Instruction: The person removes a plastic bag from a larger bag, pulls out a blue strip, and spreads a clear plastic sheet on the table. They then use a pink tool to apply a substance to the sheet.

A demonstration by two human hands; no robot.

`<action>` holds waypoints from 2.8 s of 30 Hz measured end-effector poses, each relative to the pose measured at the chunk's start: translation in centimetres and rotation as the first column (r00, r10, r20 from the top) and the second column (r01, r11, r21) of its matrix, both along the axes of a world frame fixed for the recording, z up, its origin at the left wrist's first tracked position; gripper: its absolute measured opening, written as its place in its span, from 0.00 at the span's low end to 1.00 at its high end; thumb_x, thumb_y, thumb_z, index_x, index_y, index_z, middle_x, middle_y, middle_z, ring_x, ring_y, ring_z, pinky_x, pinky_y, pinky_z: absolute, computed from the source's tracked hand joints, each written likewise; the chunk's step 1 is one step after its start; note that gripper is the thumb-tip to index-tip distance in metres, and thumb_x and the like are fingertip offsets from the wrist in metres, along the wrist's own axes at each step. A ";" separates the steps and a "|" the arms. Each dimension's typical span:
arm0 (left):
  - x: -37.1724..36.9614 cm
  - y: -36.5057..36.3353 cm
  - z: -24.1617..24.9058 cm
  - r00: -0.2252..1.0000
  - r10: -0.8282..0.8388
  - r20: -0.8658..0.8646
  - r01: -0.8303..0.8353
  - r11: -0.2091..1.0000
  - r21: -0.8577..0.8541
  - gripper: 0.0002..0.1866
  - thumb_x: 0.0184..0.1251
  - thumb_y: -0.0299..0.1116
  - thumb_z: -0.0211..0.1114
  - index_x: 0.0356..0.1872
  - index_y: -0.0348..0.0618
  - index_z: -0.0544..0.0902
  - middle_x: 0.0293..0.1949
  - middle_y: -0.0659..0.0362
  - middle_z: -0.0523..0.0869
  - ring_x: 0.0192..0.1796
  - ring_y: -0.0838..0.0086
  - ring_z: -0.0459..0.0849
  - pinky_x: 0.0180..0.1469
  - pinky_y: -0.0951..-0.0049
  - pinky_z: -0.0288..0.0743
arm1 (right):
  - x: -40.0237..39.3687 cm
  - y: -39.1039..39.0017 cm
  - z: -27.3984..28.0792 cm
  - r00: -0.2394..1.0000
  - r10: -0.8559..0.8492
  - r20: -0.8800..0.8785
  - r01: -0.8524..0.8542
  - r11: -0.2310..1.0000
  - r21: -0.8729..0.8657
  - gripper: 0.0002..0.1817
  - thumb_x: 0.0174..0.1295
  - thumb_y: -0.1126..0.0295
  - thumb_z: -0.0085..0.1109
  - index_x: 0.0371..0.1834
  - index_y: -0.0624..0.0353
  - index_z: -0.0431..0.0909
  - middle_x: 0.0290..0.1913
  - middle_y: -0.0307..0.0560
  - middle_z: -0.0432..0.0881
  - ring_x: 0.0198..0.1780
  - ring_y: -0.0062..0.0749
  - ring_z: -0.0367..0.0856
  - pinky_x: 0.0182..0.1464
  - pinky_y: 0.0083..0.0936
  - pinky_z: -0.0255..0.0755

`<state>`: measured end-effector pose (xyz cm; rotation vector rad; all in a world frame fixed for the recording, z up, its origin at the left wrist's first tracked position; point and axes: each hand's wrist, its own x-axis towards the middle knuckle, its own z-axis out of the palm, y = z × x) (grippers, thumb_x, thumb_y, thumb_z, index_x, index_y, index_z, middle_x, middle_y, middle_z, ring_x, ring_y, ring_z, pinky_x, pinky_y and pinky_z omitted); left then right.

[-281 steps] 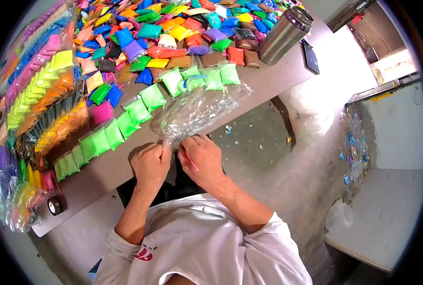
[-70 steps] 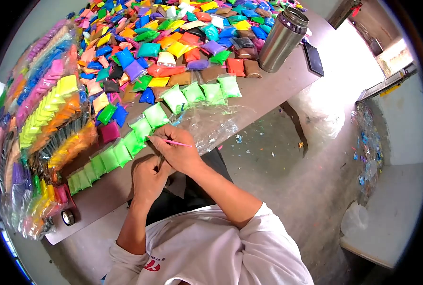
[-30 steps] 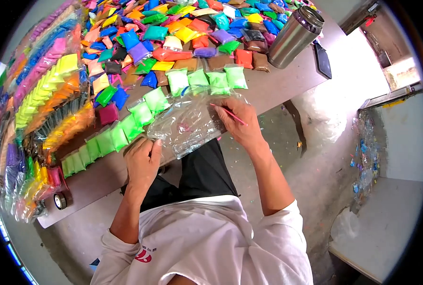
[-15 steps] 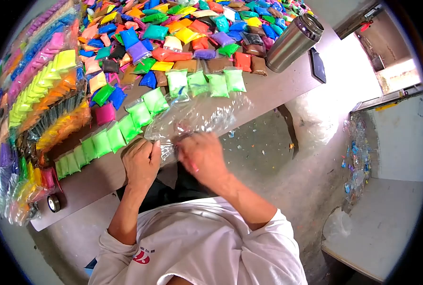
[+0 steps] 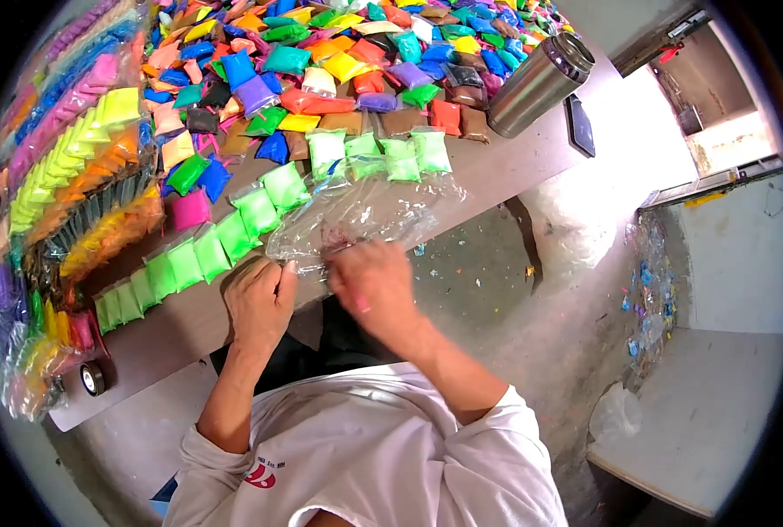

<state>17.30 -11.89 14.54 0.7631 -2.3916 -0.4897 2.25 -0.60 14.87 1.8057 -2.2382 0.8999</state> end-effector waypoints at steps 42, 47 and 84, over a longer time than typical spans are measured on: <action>-0.1 1.0 -0.2 0.999 0.038 -0.016 -0.038 0.999 -0.002 0.18 0.61 0.34 0.67 0.17 0.40 0.70 0.21 0.55 0.73 0.28 0.56 0.74 0.32 0.57 0.68 | -1.1 -0.2 -0.5 0.994 -0.060 0.092 0.067 0.995 -0.071 0.07 0.45 0.72 0.67 0.26 0.54 0.78 0.24 0.44 0.78 0.28 0.44 0.79 0.36 0.38 0.72; -0.4 0.8 -0.2 0.998 0.056 0.003 -0.056 0.998 -0.005 0.16 0.61 0.30 0.65 0.17 0.40 0.70 0.21 0.54 0.74 0.28 0.56 0.75 0.32 0.57 0.68 | -10.0 3.7 0.0 0.896 -0.413 0.164 0.414 0.910 0.032 0.05 0.49 0.70 0.66 0.24 0.57 0.81 0.22 0.52 0.79 0.27 0.49 0.81 0.30 0.41 0.74; -0.5 0.4 -0.1 0.997 0.046 -0.055 -0.047 0.999 -0.010 0.15 0.61 0.29 0.64 0.17 0.41 0.70 0.20 0.55 0.74 0.26 0.58 0.76 0.30 0.57 0.69 | -5.2 0.9 0.2 0.942 -0.334 0.039 0.335 0.941 -0.048 0.07 0.47 0.72 0.64 0.20 0.57 0.74 0.20 0.48 0.76 0.28 0.48 0.77 0.34 0.44 0.69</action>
